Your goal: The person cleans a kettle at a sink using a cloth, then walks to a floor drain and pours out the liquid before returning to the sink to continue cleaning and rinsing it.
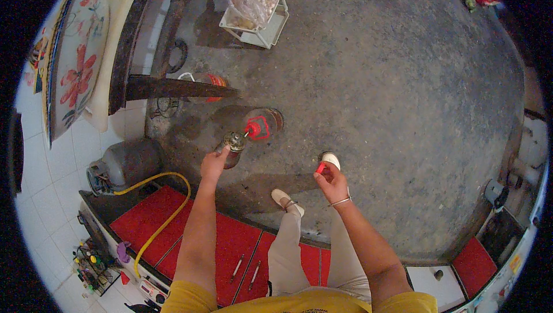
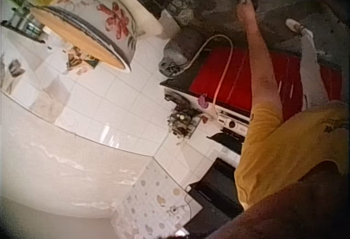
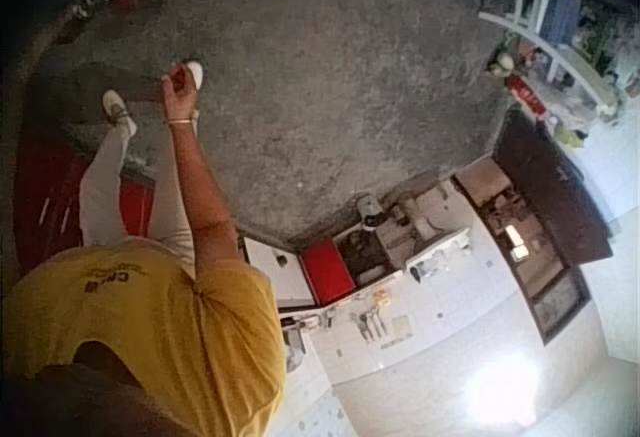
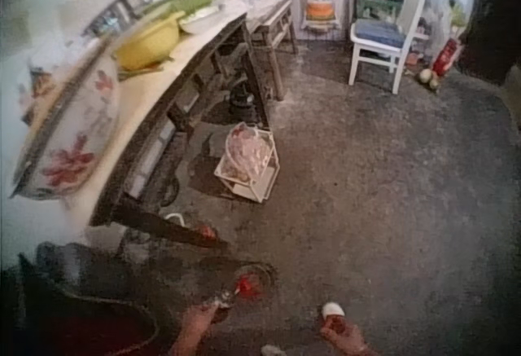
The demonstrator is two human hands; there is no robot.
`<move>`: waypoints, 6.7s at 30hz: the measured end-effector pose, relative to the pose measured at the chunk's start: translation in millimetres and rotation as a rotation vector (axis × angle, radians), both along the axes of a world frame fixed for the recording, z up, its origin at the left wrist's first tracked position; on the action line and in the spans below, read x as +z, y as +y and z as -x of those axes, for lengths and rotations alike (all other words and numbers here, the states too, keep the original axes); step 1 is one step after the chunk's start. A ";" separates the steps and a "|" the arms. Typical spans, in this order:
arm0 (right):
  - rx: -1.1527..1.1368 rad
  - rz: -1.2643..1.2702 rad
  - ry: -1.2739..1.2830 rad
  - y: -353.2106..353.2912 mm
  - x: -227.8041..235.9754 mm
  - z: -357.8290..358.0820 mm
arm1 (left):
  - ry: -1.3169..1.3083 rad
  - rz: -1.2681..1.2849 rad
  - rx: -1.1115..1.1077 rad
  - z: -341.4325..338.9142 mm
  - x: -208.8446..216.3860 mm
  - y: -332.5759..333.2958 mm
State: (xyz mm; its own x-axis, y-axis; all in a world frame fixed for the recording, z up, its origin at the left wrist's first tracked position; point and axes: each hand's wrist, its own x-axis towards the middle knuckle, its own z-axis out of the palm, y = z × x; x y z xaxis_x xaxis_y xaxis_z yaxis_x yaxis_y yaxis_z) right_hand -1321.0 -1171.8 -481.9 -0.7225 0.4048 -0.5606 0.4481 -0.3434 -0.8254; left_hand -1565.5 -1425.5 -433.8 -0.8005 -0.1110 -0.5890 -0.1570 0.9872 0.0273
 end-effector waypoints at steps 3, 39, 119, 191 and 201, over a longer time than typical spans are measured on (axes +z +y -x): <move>-0.001 0.022 -0.009 0.4 2.6 1.5 | 0.016 -0.005 -0.014 0.4 -3.0 -1.8; -0.012 -0.010 -0.020 -0.3 4.3 10.1 | -0.128 -0.062 0.104 13.4 -10.6 -10.3; -0.041 -0.055 -0.019 2.7 -3.6 11.8 | -0.183 0.053 0.008 52.9 4.7 0.0; -0.051 -0.055 0.013 7.0 -1.6 11.6 | -0.182 0.133 -0.074 54.1 31.4 22.5; -0.072 -0.039 0.008 15.1 -3.1 4.3 | -0.168 0.164 -0.102 52.7 35.5 34.6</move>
State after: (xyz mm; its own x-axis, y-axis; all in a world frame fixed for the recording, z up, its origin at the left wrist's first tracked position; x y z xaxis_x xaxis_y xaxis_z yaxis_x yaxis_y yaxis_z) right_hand -1325.3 -1156.7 -485.0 -0.6950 0.4773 -0.5378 0.4170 -0.3418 -0.8422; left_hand -1618.2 -1391.0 -398.4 -0.7048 -0.1394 -0.6956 -0.0449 0.9873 -0.1524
